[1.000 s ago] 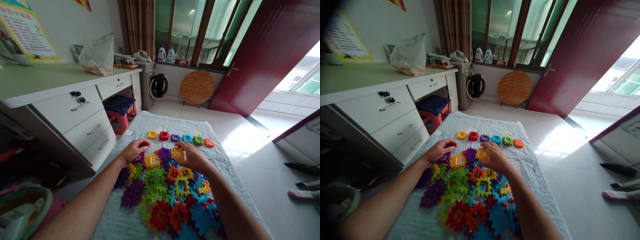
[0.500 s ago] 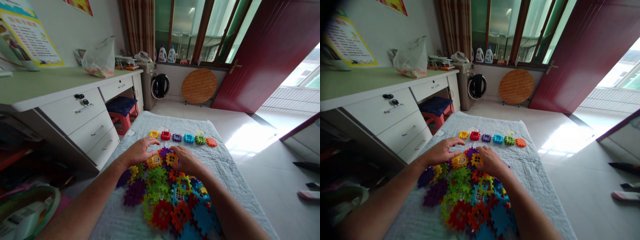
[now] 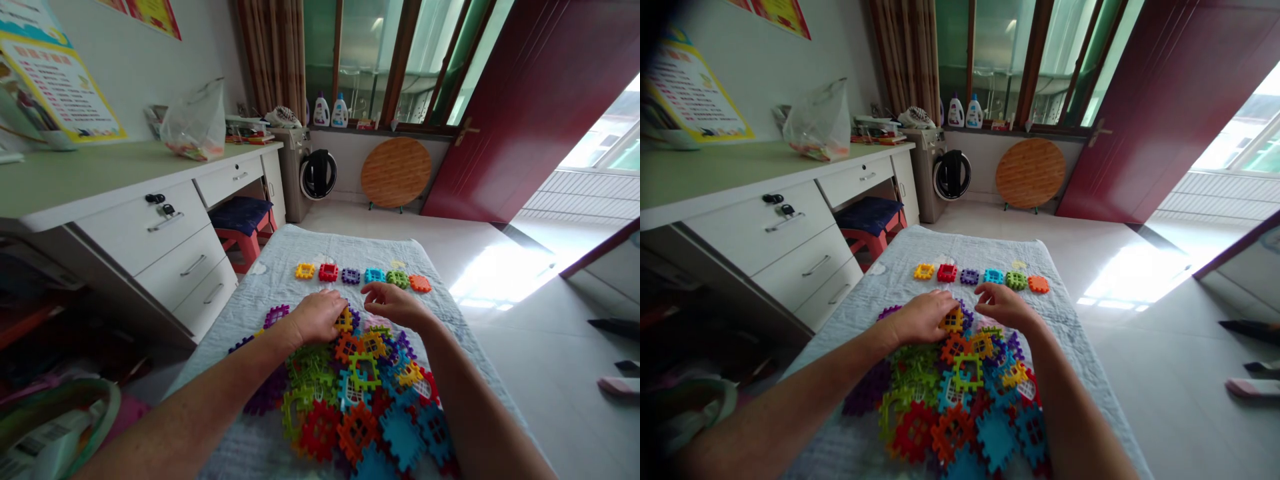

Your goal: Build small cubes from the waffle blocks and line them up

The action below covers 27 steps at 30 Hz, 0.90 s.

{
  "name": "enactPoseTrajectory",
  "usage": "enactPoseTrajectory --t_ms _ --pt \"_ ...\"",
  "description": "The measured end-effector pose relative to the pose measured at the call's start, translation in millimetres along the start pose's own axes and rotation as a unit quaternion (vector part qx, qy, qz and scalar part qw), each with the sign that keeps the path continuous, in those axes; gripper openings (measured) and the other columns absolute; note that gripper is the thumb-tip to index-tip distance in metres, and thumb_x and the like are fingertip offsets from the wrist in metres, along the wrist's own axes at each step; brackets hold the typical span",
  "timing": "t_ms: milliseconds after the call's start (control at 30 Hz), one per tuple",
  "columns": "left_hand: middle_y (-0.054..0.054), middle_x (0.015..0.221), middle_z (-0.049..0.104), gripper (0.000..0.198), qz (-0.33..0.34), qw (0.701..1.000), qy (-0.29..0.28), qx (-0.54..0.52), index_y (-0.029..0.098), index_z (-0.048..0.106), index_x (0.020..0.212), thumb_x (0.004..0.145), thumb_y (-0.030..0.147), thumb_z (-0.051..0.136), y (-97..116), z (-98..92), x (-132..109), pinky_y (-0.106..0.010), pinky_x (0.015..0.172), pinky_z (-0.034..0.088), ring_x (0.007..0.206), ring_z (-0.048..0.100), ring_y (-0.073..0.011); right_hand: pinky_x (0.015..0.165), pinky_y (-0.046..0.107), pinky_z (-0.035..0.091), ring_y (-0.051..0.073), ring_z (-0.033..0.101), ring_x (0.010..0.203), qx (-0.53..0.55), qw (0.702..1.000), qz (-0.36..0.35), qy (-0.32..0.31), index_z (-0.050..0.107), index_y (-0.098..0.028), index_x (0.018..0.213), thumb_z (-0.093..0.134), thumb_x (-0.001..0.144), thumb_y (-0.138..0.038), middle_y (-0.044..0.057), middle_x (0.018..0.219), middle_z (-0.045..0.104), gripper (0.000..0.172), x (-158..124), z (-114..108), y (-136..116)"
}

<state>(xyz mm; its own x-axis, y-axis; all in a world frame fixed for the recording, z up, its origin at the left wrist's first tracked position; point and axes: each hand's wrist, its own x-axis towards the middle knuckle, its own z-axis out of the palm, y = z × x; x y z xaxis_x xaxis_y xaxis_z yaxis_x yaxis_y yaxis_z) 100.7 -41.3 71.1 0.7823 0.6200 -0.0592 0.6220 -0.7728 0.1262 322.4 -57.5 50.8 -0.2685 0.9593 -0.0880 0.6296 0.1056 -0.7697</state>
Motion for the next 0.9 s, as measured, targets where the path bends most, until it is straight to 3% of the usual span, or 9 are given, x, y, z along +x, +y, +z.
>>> enactPoseTrajectory --t_ms 133,267,367,467,567,667,900 --pt "-0.011 0.099 0.062 0.036 -0.01 1.0 0.001 0.0 0.018 0.061 0.097 0.063 0.031 0.062 1 7.0 3 -0.037 0.079 0.046 0.093 0.057 -0.0288 0.049 0.019 0.04 0.008 0.054 0.057 0.078 0.996 0.039 -0.03 0.058 -0.018 0.103 0.061 0.074 -0.026 0.0 0.078 0.062 0.03 6 14 13" --pt "-0.01 0.094 0.062 0.039 -0.003 0.999 0.039 -0.032 0.02 0.062 0.094 0.058 0.035 0.066 -6 6.5 0 -0.037 0.079 0.046 0.089 0.057 -0.0284 0.043 0.017 0.036 0.007 0.051 0.05 0.129 0.99 0.06 -0.024 0.056 -0.018 0.099 0.063 0.073 -0.029 -0.004 0.068 0.058 0.029 9 21 22" --pt "-0.007 0.095 0.061 0.04 -0.012 0.995 0.087 -0.055 0.02 0.061 0.098 0.061 0.032 0.064 -31 -5.3 -4 -0.035 0.081 0.044 0.089 0.056 -0.0255 0.041 0.016 0.035 0.006 0.05 0.048 0.167 0.983 0.072 -0.013 0.055 -0.018 0.1 0.064 0.074 -0.032 -0.005 0.065 0.055 0.031 8 21 23" --pt "-0.007 0.101 0.059 0.046 -0.059 0.987 0.137 -0.057 0.019 0.058 0.105 0.059 0.026 0.064 -74 -18.0 -4 -0.033 0.088 0.041 0.095 0.054 -0.0248 0.038 0.016 0.033 0.006 0.049 0.044 0.2 0.975 0.094 -0.011 0.053 -0.019 0.103 0.063 0.074 -0.035 -0.006 0.059 0.054 0.034 6 19 22" --pt "-0.008 0.101 0.058 0.046 -0.095 0.987 0.12 -0.041 0.016 0.059 0.102 0.057 0.022 0.063 -117 -20.5 3 -0.032 0.089 0.041 0.094 0.054 -0.0245 0.034 0.017 0.033 0.007 0.049 0.042 0.218 0.971 0.096 -0.004 0.052 -0.019 0.106 0.062 0.075 -0.036 -0.006 0.06 0.055 0.037 6 19 24" --pt "-0.008 0.101 0.057 0.047 -0.094 0.992 0.079 -0.039 0.015 0.059 0.101 0.055 0.021 0.065 -143 -13.5 17 -0.03 0.087 0.042 0.095 0.054 -0.0241 0.034 0.017 0.034 0.008 0.05 0.043 0.226 0.97 0.086 0.002 0.051 -0.019 0.106 0.062 0.075 -0.037 -0.005 0.063 0.056 0.037 7 19 29" --pt "-0.008 0.102 0.054 0.05 -0.065 0.996 0.029 -0.048 0.015 0.059 0.097 0.051 0.03 0.07 -159 2.9 53 -0.03 0.082 0.043 0.091 0.054 -0.0243 0.034 0.016 0.034 0.006 0.048 0.041 0.225 0.97 0.092 0.005 0.051 -0.02 0.105 0.061 0.076 -0.036 -0.006 0.062 0.055 0.034 7 19 29"
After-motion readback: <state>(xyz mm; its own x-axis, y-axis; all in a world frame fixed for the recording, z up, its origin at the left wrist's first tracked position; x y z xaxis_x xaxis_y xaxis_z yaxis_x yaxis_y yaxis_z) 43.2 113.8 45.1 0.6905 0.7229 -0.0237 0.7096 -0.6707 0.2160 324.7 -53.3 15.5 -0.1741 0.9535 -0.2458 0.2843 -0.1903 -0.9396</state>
